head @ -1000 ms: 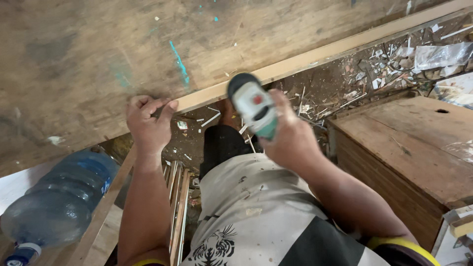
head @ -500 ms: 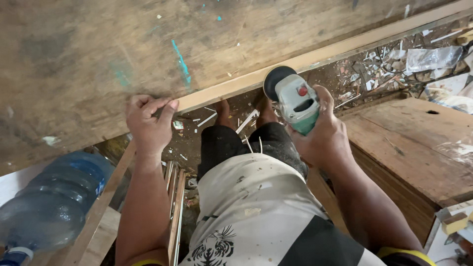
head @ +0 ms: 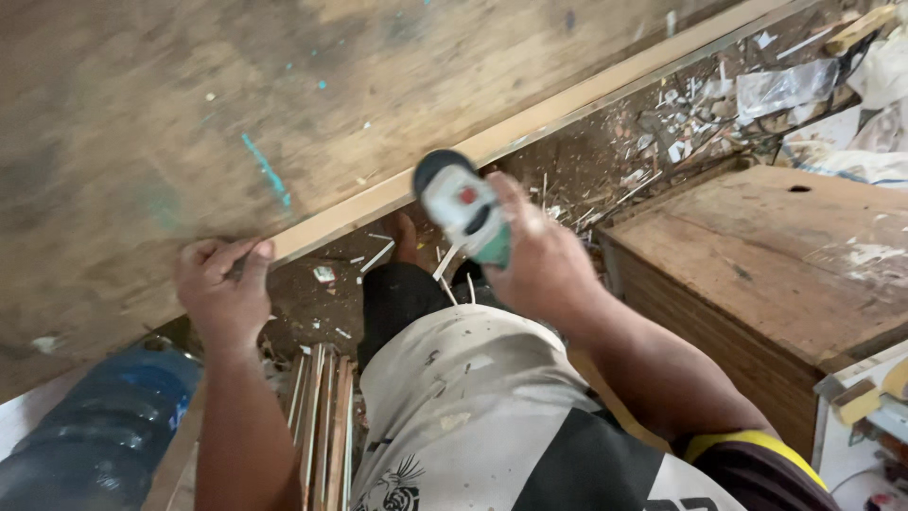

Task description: The person uses a handheld angle grinder with a sanding disc to smooth the edges of wooden boards on a workshop table.

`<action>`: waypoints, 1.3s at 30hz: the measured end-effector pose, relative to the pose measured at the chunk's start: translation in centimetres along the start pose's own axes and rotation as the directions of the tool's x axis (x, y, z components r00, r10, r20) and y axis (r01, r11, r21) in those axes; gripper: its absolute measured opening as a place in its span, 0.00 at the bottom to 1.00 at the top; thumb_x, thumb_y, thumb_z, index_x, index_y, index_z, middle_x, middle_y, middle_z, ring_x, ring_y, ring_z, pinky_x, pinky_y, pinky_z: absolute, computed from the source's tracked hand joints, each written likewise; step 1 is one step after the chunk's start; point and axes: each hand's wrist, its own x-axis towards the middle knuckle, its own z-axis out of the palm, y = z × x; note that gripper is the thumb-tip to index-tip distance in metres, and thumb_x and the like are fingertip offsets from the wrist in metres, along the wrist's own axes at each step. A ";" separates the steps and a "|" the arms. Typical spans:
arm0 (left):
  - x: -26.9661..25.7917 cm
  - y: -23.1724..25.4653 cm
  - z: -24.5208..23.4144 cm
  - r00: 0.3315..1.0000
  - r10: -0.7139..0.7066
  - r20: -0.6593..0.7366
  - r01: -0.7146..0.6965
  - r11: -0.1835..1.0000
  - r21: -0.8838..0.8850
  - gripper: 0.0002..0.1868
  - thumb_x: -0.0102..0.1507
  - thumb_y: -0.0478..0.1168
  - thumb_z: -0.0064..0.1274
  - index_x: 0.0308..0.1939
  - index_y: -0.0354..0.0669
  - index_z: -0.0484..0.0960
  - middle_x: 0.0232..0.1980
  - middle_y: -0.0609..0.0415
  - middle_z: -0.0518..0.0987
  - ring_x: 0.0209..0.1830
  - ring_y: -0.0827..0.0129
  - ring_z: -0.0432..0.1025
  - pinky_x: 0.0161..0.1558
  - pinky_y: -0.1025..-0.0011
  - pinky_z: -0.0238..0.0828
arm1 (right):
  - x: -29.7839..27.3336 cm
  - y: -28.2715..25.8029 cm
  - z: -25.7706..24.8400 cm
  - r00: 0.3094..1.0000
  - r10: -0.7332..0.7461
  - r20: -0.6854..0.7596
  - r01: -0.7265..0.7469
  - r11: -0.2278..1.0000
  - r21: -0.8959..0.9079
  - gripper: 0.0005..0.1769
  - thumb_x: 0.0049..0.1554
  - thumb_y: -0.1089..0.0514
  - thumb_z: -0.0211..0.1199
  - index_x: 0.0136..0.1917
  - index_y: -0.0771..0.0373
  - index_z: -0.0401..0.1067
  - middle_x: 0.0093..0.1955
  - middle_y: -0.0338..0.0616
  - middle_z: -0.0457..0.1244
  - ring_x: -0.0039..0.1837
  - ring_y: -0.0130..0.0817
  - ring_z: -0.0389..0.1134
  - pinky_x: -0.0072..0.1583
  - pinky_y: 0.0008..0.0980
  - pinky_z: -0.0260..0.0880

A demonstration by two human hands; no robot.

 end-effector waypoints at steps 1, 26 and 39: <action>-0.3 -0.6 0.4 1.000 -0.018 -0.005 0.018 0.999 -0.033 0.12 0.72 0.45 0.88 0.52 0.47 1.00 0.48 0.46 0.83 0.53 0.45 0.85 0.56 0.56 0.85 | 0.0 0.7 -1.6 0.999 0.039 -0.026 -0.038 0.998 0.043 0.58 0.54 0.53 0.78 0.92 0.42 0.54 0.61 0.68 0.73 0.59 0.79 0.78 0.61 0.74 0.80; 6.0 18.0 12.1 0.988 -0.096 -0.118 0.141 0.875 0.463 0.50 0.77 0.79 0.50 0.89 0.46 0.73 0.93 0.40 0.61 0.92 0.35 0.60 0.84 0.25 0.56 | 3.0 14.2 -17.3 0.969 0.245 -0.023 -0.236 0.953 0.187 0.51 0.64 0.65 0.72 0.88 0.50 0.44 0.73 0.64 0.68 0.57 0.55 0.80 0.47 0.42 0.86; 6.4 16.8 11.1 0.997 -0.083 -0.007 0.077 0.887 0.456 0.60 0.74 0.89 0.36 0.86 0.40 0.74 0.89 0.31 0.62 0.86 0.28 0.57 0.74 0.29 0.52 | 2.2 6.9 -6.7 0.990 -0.007 0.141 0.020 0.996 -0.091 0.62 0.55 0.54 0.74 0.96 0.45 0.47 0.60 0.64 0.72 0.60 0.77 0.78 0.61 0.70 0.81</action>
